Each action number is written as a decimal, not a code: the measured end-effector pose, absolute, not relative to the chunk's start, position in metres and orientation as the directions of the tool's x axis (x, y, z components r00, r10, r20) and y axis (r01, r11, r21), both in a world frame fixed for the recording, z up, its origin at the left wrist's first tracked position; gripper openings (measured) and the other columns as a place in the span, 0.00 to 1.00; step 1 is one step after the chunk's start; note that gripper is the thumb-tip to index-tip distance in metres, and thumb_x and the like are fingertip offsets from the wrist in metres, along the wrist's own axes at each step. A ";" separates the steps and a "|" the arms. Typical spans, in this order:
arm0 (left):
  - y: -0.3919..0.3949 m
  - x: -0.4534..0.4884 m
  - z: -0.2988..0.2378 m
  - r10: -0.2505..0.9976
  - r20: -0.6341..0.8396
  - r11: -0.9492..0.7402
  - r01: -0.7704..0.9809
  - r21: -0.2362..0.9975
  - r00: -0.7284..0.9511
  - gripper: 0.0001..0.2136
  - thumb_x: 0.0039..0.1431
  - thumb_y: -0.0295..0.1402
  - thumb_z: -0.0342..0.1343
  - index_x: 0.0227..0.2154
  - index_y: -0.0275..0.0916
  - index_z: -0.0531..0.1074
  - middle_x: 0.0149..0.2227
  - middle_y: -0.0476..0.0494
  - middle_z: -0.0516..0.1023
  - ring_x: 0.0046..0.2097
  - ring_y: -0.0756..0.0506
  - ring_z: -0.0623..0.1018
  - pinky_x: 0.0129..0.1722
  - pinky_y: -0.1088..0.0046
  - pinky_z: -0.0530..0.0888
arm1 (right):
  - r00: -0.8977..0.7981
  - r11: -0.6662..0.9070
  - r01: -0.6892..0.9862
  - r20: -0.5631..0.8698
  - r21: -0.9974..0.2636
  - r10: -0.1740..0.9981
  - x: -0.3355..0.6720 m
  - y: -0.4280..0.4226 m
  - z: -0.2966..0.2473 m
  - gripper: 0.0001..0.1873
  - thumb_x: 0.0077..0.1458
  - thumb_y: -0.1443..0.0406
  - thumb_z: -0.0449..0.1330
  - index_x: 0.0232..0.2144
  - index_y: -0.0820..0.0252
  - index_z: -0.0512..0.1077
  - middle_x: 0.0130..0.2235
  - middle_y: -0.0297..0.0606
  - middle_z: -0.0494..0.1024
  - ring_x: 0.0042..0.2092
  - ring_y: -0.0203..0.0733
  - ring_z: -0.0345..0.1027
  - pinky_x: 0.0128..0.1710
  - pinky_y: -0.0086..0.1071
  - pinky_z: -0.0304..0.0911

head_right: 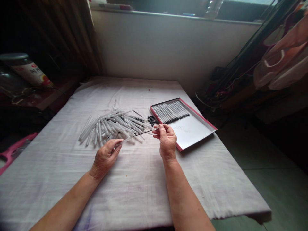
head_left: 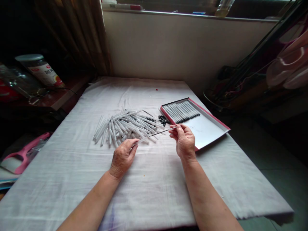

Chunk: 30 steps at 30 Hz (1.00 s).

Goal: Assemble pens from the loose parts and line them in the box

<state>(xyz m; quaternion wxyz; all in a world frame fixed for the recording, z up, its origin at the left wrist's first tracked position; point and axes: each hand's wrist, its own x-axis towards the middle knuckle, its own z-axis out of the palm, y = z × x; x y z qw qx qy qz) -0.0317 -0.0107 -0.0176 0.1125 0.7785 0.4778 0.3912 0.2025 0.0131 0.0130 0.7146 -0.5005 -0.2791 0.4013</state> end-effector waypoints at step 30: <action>-0.002 -0.052 -0.008 0.835 0.548 -0.459 0.607 0.649 0.045 0.10 0.62 0.34 0.54 0.43 0.39 0.75 0.40 0.43 0.81 0.38 0.47 0.80 0.40 0.73 0.77 | -0.235 0.229 0.934 0.011 -0.275 0.972 0.107 0.012 0.015 0.14 0.58 0.57 0.57 0.38 0.59 0.76 0.40 0.45 0.80 0.38 0.48 0.75 0.36 0.35 0.67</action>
